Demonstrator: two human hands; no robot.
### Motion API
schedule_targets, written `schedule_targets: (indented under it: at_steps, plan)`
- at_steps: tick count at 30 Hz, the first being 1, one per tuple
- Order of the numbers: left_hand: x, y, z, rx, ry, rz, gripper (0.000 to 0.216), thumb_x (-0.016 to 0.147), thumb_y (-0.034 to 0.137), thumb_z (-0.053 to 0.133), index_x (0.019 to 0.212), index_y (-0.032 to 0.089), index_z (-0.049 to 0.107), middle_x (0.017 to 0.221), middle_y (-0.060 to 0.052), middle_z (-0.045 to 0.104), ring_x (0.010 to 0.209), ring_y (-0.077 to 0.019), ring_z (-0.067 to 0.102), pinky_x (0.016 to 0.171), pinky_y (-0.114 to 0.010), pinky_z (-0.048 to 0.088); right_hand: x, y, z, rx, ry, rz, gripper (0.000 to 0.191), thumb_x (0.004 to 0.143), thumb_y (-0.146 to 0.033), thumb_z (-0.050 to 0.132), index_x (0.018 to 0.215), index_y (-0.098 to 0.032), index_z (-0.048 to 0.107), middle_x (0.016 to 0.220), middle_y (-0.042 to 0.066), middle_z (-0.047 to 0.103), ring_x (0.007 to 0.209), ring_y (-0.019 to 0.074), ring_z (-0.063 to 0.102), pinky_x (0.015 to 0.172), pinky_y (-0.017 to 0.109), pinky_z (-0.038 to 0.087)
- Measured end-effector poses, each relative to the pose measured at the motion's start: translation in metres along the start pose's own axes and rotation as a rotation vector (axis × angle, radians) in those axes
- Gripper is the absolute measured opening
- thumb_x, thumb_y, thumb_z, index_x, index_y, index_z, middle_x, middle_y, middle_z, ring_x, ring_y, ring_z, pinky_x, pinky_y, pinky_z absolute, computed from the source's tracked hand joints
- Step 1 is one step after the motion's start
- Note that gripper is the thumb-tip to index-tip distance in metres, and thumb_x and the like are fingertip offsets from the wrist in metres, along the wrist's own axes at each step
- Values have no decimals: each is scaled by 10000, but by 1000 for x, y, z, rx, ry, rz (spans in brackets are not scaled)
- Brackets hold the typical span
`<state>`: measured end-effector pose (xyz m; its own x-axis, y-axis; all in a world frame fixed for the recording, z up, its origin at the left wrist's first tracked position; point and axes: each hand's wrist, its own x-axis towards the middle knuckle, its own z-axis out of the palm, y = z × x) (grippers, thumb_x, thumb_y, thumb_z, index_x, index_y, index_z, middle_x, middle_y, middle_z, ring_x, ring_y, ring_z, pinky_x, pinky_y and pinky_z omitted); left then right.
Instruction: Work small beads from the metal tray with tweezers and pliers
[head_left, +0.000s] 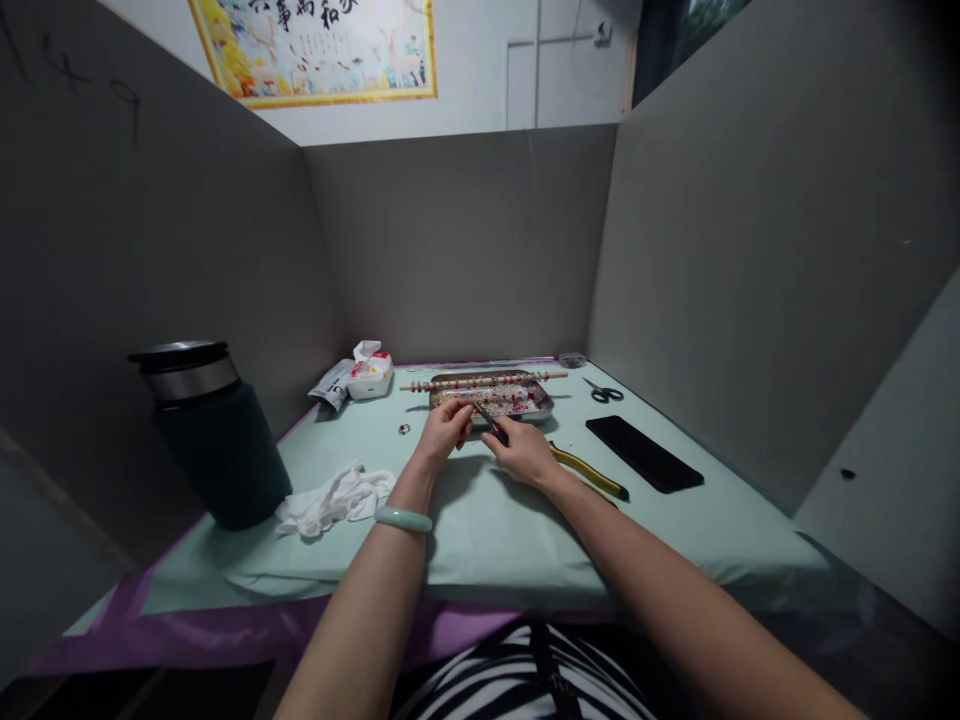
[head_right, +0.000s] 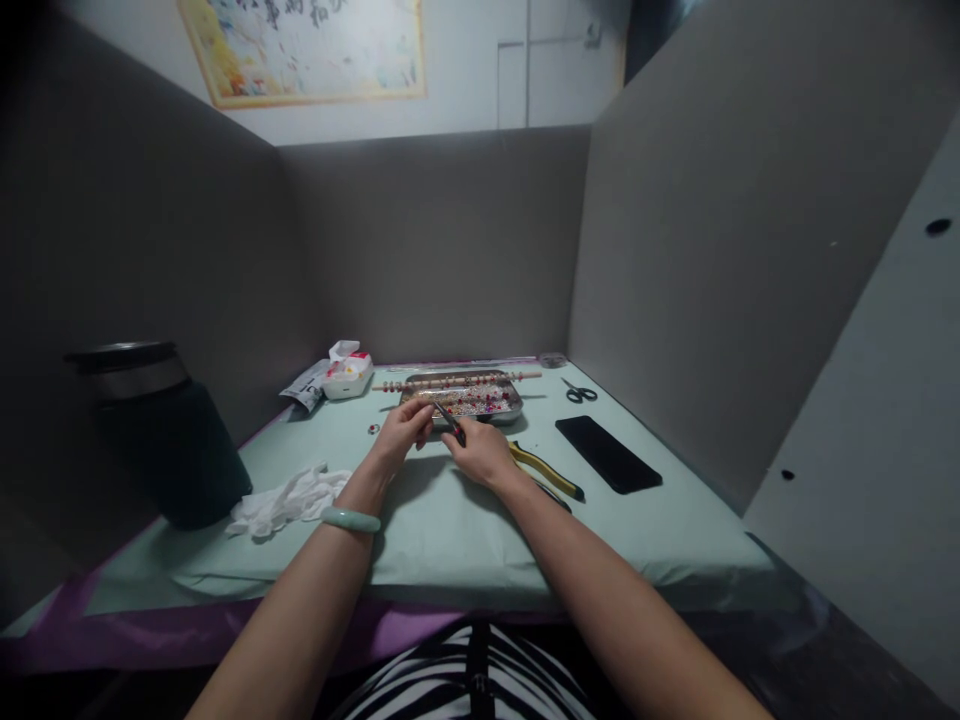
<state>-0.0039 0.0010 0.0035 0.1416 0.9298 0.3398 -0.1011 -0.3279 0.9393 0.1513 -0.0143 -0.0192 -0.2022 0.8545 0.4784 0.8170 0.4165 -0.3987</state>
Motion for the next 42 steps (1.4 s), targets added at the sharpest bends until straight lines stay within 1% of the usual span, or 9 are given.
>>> schedule_targets:
  at_steps: [5,8,17,21,26,30,35,39,42]
  plan:
    - [1,-2,-1,-10,30,-27,284,709,382,630,810,127,557,495,53,492,361,-43,384,335,-174,310,1,0,0,35,-16,-11,346,833,-502,452,858,-188,596,765,54,642,672,172,546,562,255,252]
    - [2,-2,-1,-26,33,-35,292,706,392,633,801,131,543,516,43,526,344,-40,376,335,-183,324,2,0,1,67,-34,2,339,831,-495,459,852,-188,602,760,53,640,673,173,545,569,253,264]
    - [-1,-1,1,-25,-25,-1,208,741,321,581,799,137,504,615,21,558,361,-30,371,350,-189,356,1,1,1,69,-33,35,323,840,-465,451,869,-188,616,742,55,644,646,171,535,560,256,247]
    - [-1,0,2,-23,-24,-45,185,731,309,582,785,151,503,566,48,486,374,-34,356,348,-175,317,1,-1,0,46,-36,38,309,840,-450,461,864,-185,617,741,55,648,650,173,539,561,257,246]
    - [-2,4,2,-4,0,-127,210,743,363,571,747,167,497,474,87,355,345,-19,242,340,-151,164,0,-3,-1,35,-46,27,311,839,-454,462,853,-182,612,728,53,645,653,173,542,570,255,253]
    - [-3,4,3,11,-13,-123,215,748,372,567,744,171,490,461,96,321,341,-17,215,347,-155,140,0,-4,-1,57,-50,26,308,835,-452,461,831,-180,604,706,49,632,643,168,526,572,253,256]
    - [-3,1,3,-36,-49,-123,242,732,387,593,738,178,472,445,104,294,338,-19,189,347,-165,116,1,-7,-4,189,-103,45,281,821,-419,470,774,-167,586,667,19,581,607,136,465,563,240,268]
    - [-2,1,1,-128,-94,-137,284,707,406,626,751,178,463,454,108,282,346,-17,180,353,-162,110,3,-7,-6,395,-171,30,300,802,-429,468,726,-154,560,628,-12,517,580,112,409,550,235,276]
    - [-3,2,0,-167,-92,-144,285,711,408,621,774,171,477,460,103,296,349,-18,191,353,-160,113,4,-6,-7,541,-208,33,321,796,-447,464,733,-147,563,618,-18,493,575,105,397,545,236,290]
